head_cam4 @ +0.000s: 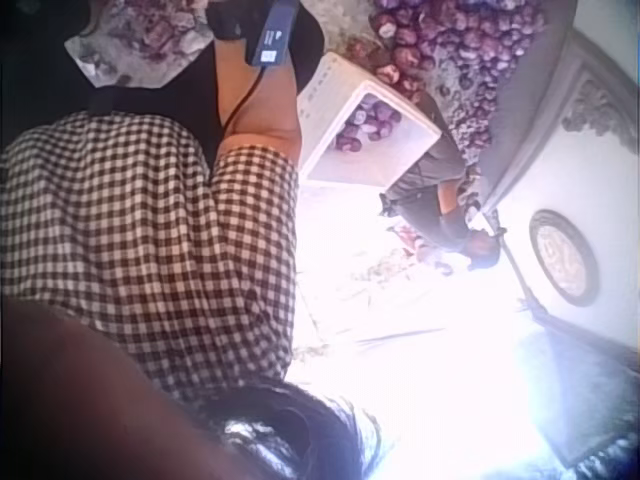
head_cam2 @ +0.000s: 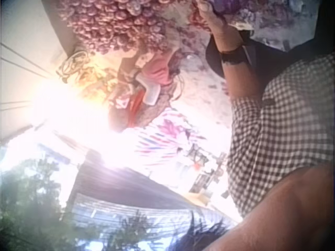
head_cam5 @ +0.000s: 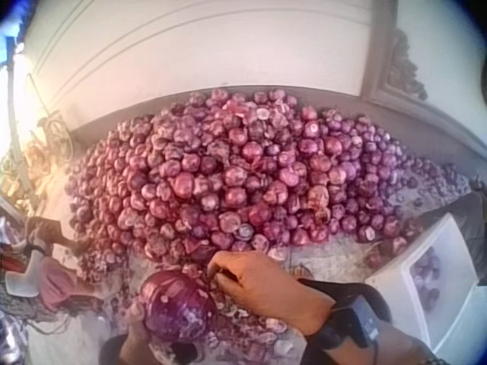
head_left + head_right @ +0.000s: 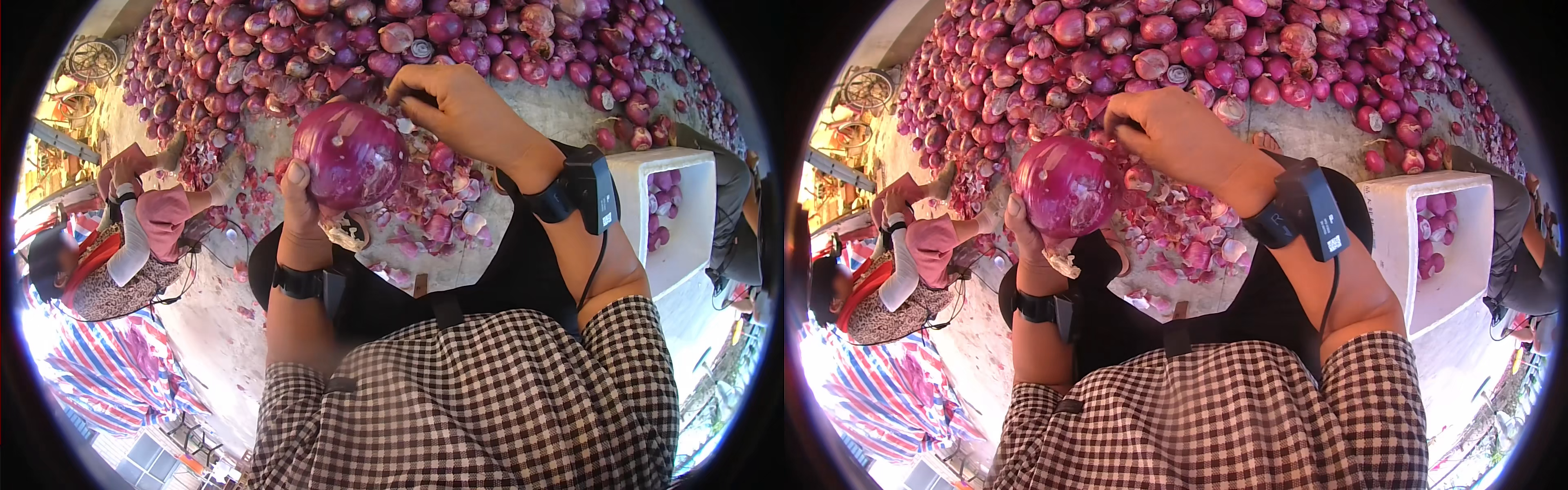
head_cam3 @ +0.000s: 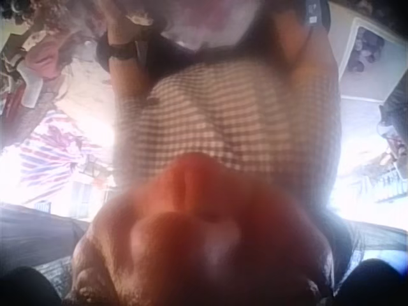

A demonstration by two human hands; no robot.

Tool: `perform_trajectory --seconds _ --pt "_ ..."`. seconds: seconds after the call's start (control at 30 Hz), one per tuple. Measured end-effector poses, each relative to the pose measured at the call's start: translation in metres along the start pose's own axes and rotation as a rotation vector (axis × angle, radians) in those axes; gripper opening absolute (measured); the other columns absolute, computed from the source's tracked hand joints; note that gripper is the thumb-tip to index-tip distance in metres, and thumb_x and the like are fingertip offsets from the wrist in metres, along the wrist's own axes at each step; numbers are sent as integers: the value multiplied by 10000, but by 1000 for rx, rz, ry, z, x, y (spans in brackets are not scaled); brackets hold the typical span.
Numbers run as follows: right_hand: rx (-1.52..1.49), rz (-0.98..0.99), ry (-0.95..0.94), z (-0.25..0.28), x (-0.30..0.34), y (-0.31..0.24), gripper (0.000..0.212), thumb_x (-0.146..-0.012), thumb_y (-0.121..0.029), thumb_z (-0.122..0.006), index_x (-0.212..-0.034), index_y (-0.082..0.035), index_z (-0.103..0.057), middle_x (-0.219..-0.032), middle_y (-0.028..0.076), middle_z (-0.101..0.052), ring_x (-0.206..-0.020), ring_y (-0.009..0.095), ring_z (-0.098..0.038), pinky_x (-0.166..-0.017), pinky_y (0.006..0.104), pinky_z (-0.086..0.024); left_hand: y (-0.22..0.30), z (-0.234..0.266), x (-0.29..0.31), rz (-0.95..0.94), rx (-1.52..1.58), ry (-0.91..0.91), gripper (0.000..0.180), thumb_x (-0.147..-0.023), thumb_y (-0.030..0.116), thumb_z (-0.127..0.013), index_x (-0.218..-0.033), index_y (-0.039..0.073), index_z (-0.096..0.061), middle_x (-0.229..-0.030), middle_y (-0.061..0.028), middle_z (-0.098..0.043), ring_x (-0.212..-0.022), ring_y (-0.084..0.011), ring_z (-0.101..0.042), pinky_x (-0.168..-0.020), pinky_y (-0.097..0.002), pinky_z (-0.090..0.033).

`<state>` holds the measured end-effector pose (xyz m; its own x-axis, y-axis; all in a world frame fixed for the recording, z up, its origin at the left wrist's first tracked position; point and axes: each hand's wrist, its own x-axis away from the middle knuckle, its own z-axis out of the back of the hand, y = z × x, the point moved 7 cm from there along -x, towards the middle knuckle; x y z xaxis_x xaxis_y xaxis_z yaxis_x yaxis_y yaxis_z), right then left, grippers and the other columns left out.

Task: The recorder is peeling large red onions by hand while sitting on the floor amidst a large pile of onions.

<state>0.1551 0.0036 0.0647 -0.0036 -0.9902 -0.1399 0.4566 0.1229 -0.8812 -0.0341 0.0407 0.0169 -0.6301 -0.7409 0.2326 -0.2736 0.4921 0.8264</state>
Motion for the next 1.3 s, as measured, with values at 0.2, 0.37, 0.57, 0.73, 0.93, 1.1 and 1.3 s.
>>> perform_trajectory --seconds 0.2,0.37,0.57,0.73,0.93,1.1,1.3 --pt "-343 13 -42 0 -1 -18 268 -840 -220 -680 -1018 -32 -614 -739 32 -582 -653 110 -563 -605 257 -457 3 -9 -2 47 -52 17 864 -735 539 -676 -1330 -24 -401 -1241 -168 -538 -1085 -294 -584 -931 -433 -500" --pt "-108 148 21 -3 -3 -25 369 -768 -272 -716 -999 -7 -605 -782 65 -588 -716 149 -575 -657 286 -476 0 -12 -3 70 -77 -29 870 -723 440 -731 -1358 -9 -342 -1255 -181 -508 -1131 -302 -558 -945 -450 -492" --pt "-65 102 -60 -4 0 -19 303 -745 -179 -657 -960 24 -595 -784 101 -596 -702 168 -578 -655 302 -479 -5 -18 -8 57 -147 -40 865 -699 381 -745 -1365 6 -340 -1265 -181 -489 -1156 -286 -533 -957 -430 -474" --pt "-185 40 -89 -7 -2 -7 275 -750 -132 -625 -962 41 -599 -755 122 -621 -662 186 -591 -630 321 -482 -6 -22 -4 63 -103 -63 869 -708 379 -736 -1377 2 -328 -1279 -183 -479 -1161 -281 -528 -968 -431 -464" --pt "-306 -49 -83 -3 2 -2 300 -782 -185 -629 -984 36 -601 -787 138 -629 -700 200 -602 -654 335 -487 -7 -22 -4 144 -87 -37 844 -748 400 -708 -1376 -11 -321 -1263 -180 -498 -1139 -295 -548 -949 -429 -483" --pt "-153 76 -104 -8 2 -11 325 -786 -218 -647 -994 18 -565 -851 100 -600 -748 166 -568 -677 311 -483 -6 -22 -7 87 -95 -70 841 -720 361 -734 -1367 4 -334 -1246 -178 -504 -1125 -288 -556 -931 -432 -497" --pt "-17 84 -116 -12 3 -7 378 -731 -252 -652 -961 33 -558 -829 128 -576 -743 204 -569 -684 323 -485 -11 -21 -7 124 -130 -56 857 -696 344 -756 -1372 25 -337 -1244 -173 -495 -1122 -283 -553 -934 -431 -492"
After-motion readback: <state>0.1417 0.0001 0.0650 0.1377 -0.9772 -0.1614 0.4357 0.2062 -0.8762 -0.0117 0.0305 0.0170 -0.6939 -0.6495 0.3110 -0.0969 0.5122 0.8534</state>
